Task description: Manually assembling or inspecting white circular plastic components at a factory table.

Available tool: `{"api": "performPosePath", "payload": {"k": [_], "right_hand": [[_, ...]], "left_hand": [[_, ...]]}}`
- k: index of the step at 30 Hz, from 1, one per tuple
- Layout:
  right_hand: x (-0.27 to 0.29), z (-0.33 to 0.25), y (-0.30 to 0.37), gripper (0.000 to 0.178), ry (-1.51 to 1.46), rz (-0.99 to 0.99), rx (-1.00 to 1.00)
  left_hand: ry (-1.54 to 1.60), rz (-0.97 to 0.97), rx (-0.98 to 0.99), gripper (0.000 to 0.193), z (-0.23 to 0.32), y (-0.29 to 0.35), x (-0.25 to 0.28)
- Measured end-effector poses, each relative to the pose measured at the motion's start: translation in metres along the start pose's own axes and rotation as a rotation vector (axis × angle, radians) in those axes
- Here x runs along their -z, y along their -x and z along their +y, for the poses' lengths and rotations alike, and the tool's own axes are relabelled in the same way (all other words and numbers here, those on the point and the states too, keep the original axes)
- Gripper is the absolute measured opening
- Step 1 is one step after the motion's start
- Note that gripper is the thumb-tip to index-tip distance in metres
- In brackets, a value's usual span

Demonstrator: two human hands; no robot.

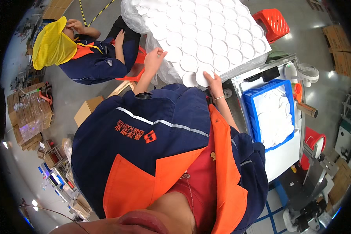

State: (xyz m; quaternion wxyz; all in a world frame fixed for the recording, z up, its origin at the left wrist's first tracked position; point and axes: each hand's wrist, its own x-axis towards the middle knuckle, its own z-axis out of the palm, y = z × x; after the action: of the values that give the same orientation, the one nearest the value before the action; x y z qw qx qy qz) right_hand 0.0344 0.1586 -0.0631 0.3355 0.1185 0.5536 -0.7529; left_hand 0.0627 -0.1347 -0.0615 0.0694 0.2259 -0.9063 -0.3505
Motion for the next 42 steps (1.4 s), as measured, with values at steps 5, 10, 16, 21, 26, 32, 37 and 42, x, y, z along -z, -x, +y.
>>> {"api": "performPosePath", "payload": {"k": [5, 10, 16, 21, 26, 32, 37, 42], "right_hand": [[-0.006, -0.01, 0.002, 0.035, 0.017, 0.073, -0.023], [0.023, -0.01, -0.017, 0.03, 0.198, 0.351, 0.133], [0.072, -0.021, -0.053, 0.027, 0.707, 0.518, 0.455], [0.054, -0.032, -0.056, 0.027, 1.079, 0.627, 0.592], [0.105, -0.058, -0.057, 0.026, 0.62, 0.681, 0.597], [0.107, -0.07, -0.051, 0.026, 0.298, 0.538, 0.496], [0.1, -0.042, -0.06, 0.041, 0.955, 0.374, 0.57], [0.052, -0.04, -0.037, 0.053, 1.254, 0.476, 0.519]], "left_hand": [[-0.132, -0.044, -0.067, 0.03, 0.008, 0.003, -0.005], [-0.256, 0.04, -0.191, 0.031, 0.02, 0.016, -0.011], [-0.294, -0.019, -0.37, 0.037, 0.031, 0.027, -0.027], [-0.36, -0.117, -0.416, 0.041, 0.026, 0.04, -0.039], [-0.439, -0.09, -0.401, 0.044, 0.046, 0.039, -0.053], [-0.475, -0.13, -0.36, 0.046, 0.032, 0.032, -0.047], [-0.381, -0.112, -0.445, 0.047, 0.035, 0.028, -0.046], [-0.405, -0.189, -0.42, 0.048, 0.023, 0.032, -0.036]]}}
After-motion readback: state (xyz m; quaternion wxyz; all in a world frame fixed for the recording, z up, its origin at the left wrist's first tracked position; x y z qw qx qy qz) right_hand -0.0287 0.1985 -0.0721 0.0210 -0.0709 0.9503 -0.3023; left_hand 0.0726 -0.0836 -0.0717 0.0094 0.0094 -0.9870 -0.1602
